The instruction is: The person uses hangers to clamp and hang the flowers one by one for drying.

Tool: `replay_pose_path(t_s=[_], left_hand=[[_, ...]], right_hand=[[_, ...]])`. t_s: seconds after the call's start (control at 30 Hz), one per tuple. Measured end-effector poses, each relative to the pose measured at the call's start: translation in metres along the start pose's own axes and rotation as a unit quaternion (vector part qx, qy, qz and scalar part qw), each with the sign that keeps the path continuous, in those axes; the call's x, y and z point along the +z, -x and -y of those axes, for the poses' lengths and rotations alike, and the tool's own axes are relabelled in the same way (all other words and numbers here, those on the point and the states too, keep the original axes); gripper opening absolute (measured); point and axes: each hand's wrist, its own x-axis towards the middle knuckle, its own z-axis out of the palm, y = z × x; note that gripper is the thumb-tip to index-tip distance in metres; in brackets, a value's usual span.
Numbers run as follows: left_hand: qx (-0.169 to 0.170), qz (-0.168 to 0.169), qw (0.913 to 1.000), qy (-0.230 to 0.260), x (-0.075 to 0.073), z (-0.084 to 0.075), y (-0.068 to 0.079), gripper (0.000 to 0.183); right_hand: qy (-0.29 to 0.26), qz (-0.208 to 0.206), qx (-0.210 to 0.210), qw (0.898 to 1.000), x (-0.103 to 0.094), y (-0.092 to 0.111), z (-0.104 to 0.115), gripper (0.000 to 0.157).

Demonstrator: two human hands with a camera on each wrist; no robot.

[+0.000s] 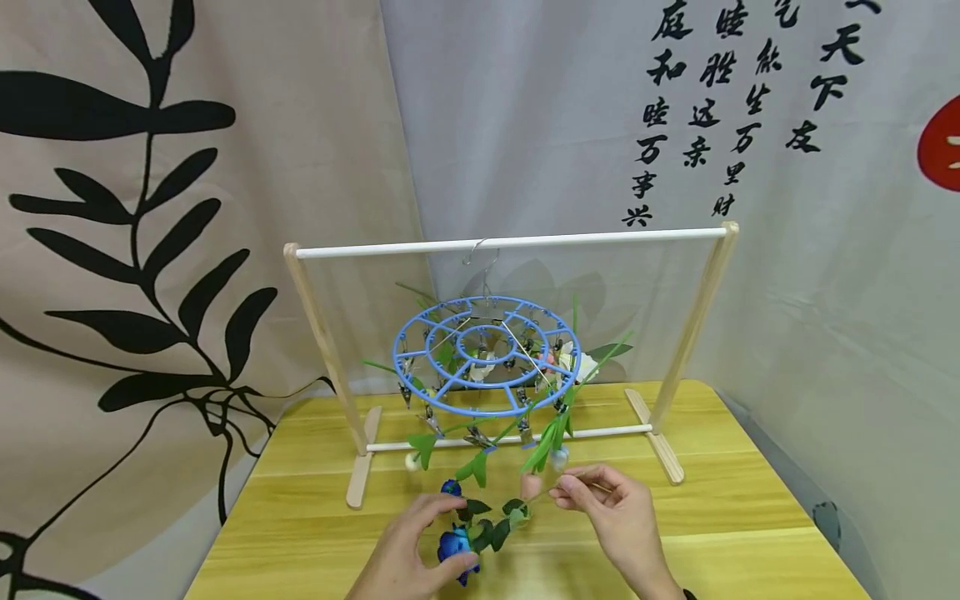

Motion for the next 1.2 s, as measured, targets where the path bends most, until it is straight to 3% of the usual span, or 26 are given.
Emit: replay_pose_path(t_s=[0.2, 0.33, 0.43, 0.57, 0.67, 0.9, 1.0, 1.2], left_hand=[[0.045, -0.112, 0.9917, -0.045, 0.005, -0.032, -0.009, 0.040], [0.079, -0.137, 0.9870, -0.027, 0.015, -0.059, -0.020, 0.034], [0.087, -0.113, 0.9894, -0.029, 0.022, -0.082, -0.032, 0.035], [0.062, -0.060, 0.9950, -0.051, 0.030, -0.110, -0.048, 0.062], [0.042, -0.044, 0.9959, -0.067, 0.031, -0.121, -0.055, 0.073], [0.010, -0.019, 0.9974, -0.069, 0.026, -0.124, -0.067, 0.077], [-0.020, -0.003, 0.9985, -0.050, 0.022, -0.124, -0.070, 0.079], [-0.042, 0.014, 0.9990, -0.007, 0.020, -0.119, -0.078, 0.073]], right_hand=[[0.008, 0.010, -0.012, 1.000, -0.004, -0.004, 0.005, 0.019], [0.017, 0.015, -0.012, 1.000, -0.005, -0.006, 0.008, 0.018], [0.021, 0.014, -0.010, 1.000, -0.004, -0.008, 0.010, 0.018], [0.027, 0.013, -0.007, 1.000, -0.004, -0.011, 0.012, 0.017], [0.030, 0.018, -0.007, 0.999, -0.003, -0.012, 0.013, 0.017], [0.021, 0.027, -0.011, 0.999, -0.001, -0.012, 0.014, 0.017], [0.015, 0.034, -0.011, 0.999, -0.001, -0.012, 0.015, 0.018], [0.009, 0.041, -0.013, 0.999, -0.001, -0.014, 0.017, 0.020]])
